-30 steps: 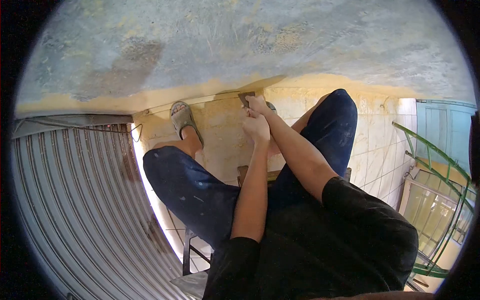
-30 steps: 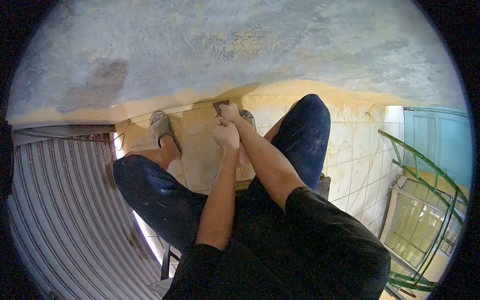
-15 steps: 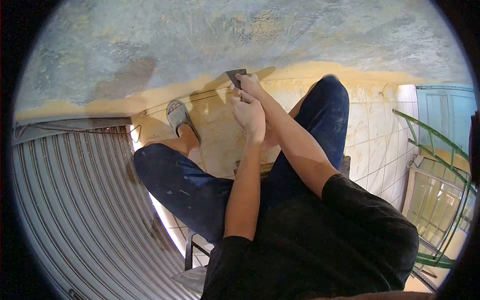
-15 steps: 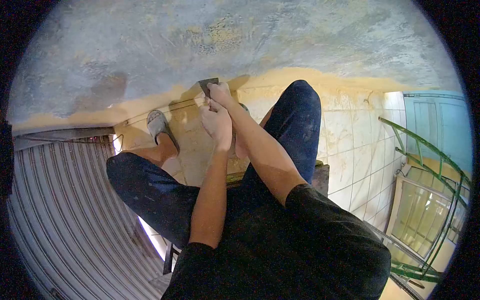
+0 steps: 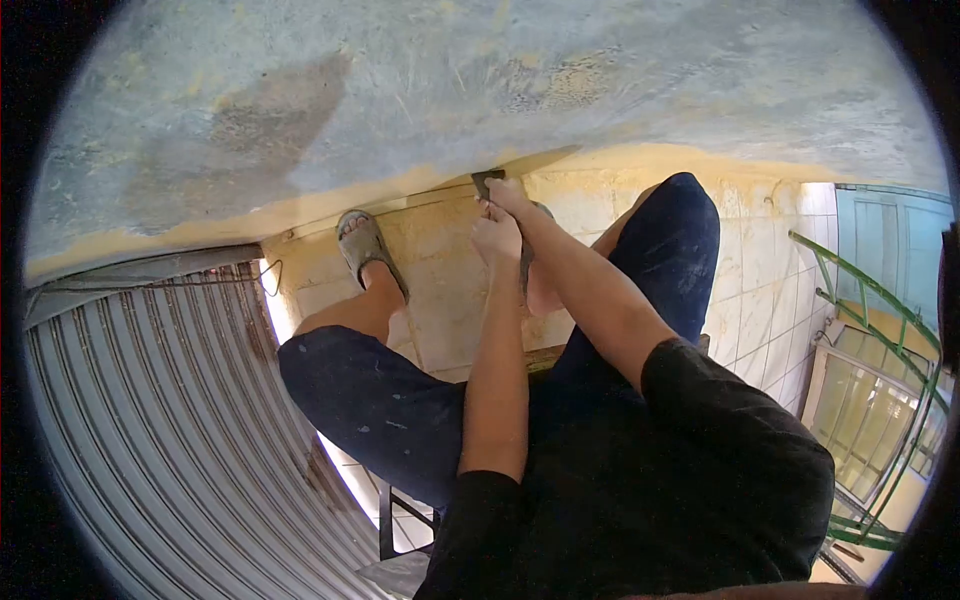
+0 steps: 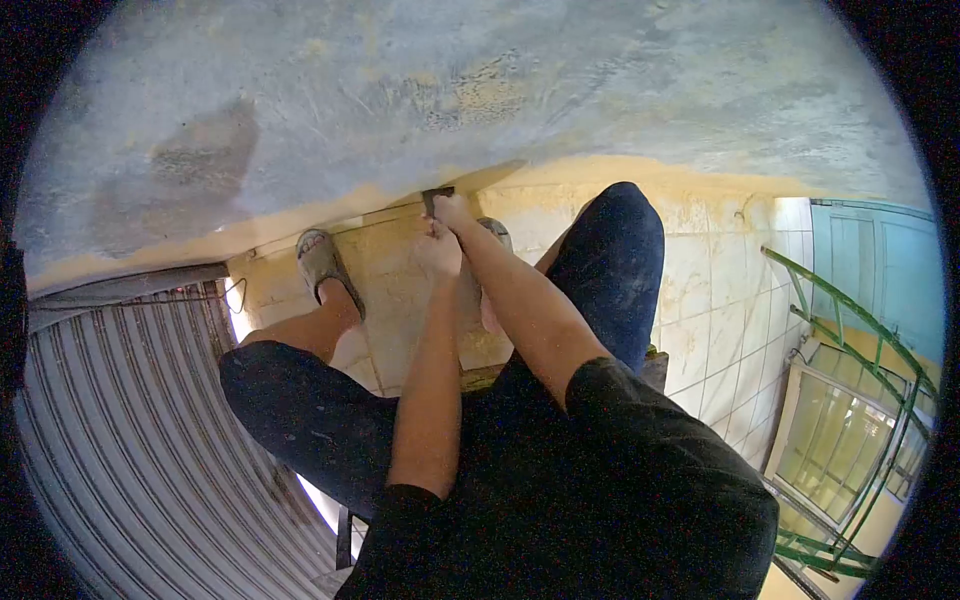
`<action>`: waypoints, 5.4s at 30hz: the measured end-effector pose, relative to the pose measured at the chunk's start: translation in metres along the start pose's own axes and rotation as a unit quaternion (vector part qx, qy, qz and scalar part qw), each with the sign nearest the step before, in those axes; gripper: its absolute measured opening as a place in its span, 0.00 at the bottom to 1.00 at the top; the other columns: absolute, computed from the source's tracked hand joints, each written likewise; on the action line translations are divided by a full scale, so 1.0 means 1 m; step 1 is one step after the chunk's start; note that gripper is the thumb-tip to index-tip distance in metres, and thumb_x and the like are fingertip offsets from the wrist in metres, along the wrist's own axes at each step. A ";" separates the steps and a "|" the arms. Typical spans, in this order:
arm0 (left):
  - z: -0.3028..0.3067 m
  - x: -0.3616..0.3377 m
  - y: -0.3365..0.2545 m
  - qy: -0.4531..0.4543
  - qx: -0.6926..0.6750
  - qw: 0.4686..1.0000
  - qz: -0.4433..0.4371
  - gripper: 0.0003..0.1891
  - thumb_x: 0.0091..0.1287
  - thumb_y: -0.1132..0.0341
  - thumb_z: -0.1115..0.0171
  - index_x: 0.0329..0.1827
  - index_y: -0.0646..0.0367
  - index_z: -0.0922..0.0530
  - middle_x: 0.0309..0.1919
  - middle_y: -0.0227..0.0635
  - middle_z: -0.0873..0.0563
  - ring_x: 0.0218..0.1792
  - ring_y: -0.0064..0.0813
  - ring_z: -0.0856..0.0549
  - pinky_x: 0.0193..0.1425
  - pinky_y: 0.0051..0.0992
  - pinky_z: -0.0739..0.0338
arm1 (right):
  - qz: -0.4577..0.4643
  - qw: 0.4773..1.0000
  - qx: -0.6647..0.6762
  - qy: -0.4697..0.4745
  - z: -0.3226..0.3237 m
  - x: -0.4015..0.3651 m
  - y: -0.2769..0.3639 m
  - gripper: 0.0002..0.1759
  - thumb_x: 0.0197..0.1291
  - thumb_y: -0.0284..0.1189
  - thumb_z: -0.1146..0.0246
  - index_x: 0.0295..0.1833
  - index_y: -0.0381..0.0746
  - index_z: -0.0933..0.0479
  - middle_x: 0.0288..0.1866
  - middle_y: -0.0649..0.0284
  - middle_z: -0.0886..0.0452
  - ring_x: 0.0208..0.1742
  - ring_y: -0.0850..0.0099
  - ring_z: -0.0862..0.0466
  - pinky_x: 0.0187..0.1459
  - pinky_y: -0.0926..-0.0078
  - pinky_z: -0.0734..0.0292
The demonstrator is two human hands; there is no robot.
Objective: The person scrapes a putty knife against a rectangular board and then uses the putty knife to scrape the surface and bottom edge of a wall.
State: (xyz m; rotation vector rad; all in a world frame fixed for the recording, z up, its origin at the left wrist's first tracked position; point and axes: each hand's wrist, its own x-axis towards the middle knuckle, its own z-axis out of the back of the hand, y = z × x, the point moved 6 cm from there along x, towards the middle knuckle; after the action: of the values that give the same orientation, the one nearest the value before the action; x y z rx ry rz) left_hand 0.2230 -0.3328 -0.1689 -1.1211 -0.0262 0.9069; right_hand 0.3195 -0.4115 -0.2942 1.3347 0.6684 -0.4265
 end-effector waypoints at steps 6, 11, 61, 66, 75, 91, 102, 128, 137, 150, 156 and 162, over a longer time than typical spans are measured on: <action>-0.017 -0.021 0.011 0.064 0.052 0.996 0.012 0.23 0.72 0.59 0.53 0.54 0.73 0.22 0.51 0.63 0.19 0.54 0.57 0.19 0.60 0.46 0.27 | 0.041 0.989 -0.064 0.126 0.012 0.081 -0.103 0.14 0.69 0.31 0.54 0.39 0.33 0.27 0.28 0.58 0.20 0.16 0.70 0.28 0.18 0.67 0.30; 0.005 -0.057 -0.019 0.033 -0.003 0.999 0.023 0.23 0.73 0.57 0.55 0.55 0.74 0.29 0.48 0.65 0.21 0.52 0.60 0.20 0.59 0.47 0.28 | 0.333 0.858 -0.392 0.005 0.020 -0.011 0.000 0.15 0.66 0.32 0.49 0.35 0.35 0.21 0.25 0.57 0.18 0.20 0.69 0.21 0.23 0.63 0.26; 0.007 -0.084 -0.049 0.004 0.009 1.000 -0.023 0.22 0.73 0.56 0.54 0.49 0.72 0.26 0.43 0.61 0.17 0.47 0.59 0.17 0.52 0.48 0.23 | 0.087 0.995 -0.005 -0.050 0.047 -0.036 0.016 0.18 0.58 0.39 0.40 0.29 0.34 0.18 0.27 0.42 0.18 0.32 0.49 0.15 0.33 0.56 0.22; 0.012 -0.086 -0.071 0.006 0.037 0.998 -0.042 0.22 0.74 0.56 0.55 0.46 0.73 0.27 0.39 0.63 0.17 0.44 0.61 0.17 0.49 0.49 0.23 | 0.124 0.988 -0.037 -0.080 0.050 -0.051 0.058 0.18 0.65 0.32 0.45 0.27 0.32 0.21 0.19 0.59 0.19 0.13 0.74 0.26 0.16 0.71 0.32; 0.004 -0.074 -0.072 0.005 0.020 0.999 -0.037 0.20 0.73 0.59 0.53 0.45 0.73 0.27 0.40 0.63 0.16 0.43 0.58 0.15 0.48 0.47 0.22 | 0.073 0.992 0.099 -0.027 0.045 -0.076 0.074 0.14 0.66 0.29 0.44 0.30 0.31 0.22 0.21 0.56 0.19 0.13 0.74 0.26 0.15 0.72 0.33; -0.059 0.009 0.047 0.062 0.094 0.993 0.042 0.28 0.71 0.50 0.53 0.40 0.72 0.17 0.38 0.65 0.16 0.46 0.58 0.16 0.50 0.47 0.24 | 0.018 0.974 -0.225 0.016 0.025 0.044 -0.062 0.16 0.58 0.36 0.41 0.36 0.35 0.16 0.36 0.47 0.15 0.36 0.56 0.13 0.38 0.60 0.20; -0.026 -0.063 -0.009 -0.004 0.029 0.997 -0.071 0.26 0.73 0.55 0.57 0.54 0.74 0.26 0.47 0.68 0.19 0.50 0.62 0.19 0.56 0.50 0.26 | 0.221 0.922 -0.312 -0.059 0.052 0.009 -0.039 0.13 0.64 0.30 0.47 0.33 0.34 0.22 0.28 0.52 0.17 0.21 0.65 0.19 0.22 0.65 0.24; -0.047 -0.018 -0.032 0.073 0.101 0.992 0.012 0.22 0.71 0.60 0.51 0.50 0.77 0.27 0.44 0.66 0.18 0.51 0.59 0.18 0.55 0.46 0.24 | 0.339 0.822 -0.454 -0.059 0.047 -0.010 0.032 0.13 0.60 0.33 0.43 0.35 0.35 0.18 0.32 0.49 0.16 0.29 0.58 0.14 0.29 0.65 0.20; -0.077 -0.010 0.014 0.108 0.099 0.989 0.004 0.24 0.71 0.60 0.51 0.56 0.77 0.28 0.51 0.64 0.20 0.55 0.56 0.20 0.60 0.45 0.27 | -0.141 0.975 0.132 0.108 0.056 0.085 -0.127 0.12 0.65 0.32 0.50 0.36 0.35 0.26 0.23 0.56 0.22 0.15 0.70 0.27 0.14 0.71 0.33; -0.028 -0.104 -0.078 0.042 0.023 0.997 -0.068 0.22 0.74 0.58 0.58 0.45 0.74 0.28 0.42 0.69 0.19 0.48 0.65 0.20 0.54 0.52 0.27 | 0.061 0.994 0.080 -0.039 0.093 -0.087 0.056 0.18 0.65 0.34 0.45 0.27 0.35 0.19 0.17 0.62 0.21 0.13 0.73 0.26 0.17 0.71 0.31; -0.033 -0.101 -0.086 0.069 0.027 0.997 -0.035 0.22 0.74 0.57 0.57 0.44 0.74 0.29 0.40 0.69 0.19 0.46 0.65 0.19 0.51 0.51 0.26 | 0.082 0.994 0.056 -0.042 0.098 -0.085 0.073 0.19 0.66 0.34 0.44 0.25 0.36 0.20 0.16 0.63 0.22 0.12 0.75 0.26 0.16 0.72 0.32; -0.044 -0.093 -0.086 0.042 0.002 0.995 -0.091 0.20 0.74 0.60 0.56 0.47 0.74 0.28 0.42 0.67 0.19 0.47 0.62 0.18 0.51 0.49 0.25 | 0.039 0.996 0.082 -0.024 0.099 -0.081 0.069 0.19 0.66 0.34 0.44 0.25 0.35 0.20 0.15 0.64 0.22 0.12 0.75 0.26 0.16 0.73 0.33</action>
State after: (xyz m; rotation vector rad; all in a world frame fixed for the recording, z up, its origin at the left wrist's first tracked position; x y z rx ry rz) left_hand 0.2346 -0.4363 -0.0847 -1.1328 -0.0559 0.6966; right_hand 0.3225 -0.5014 -0.1800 1.4964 0.5494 -0.4569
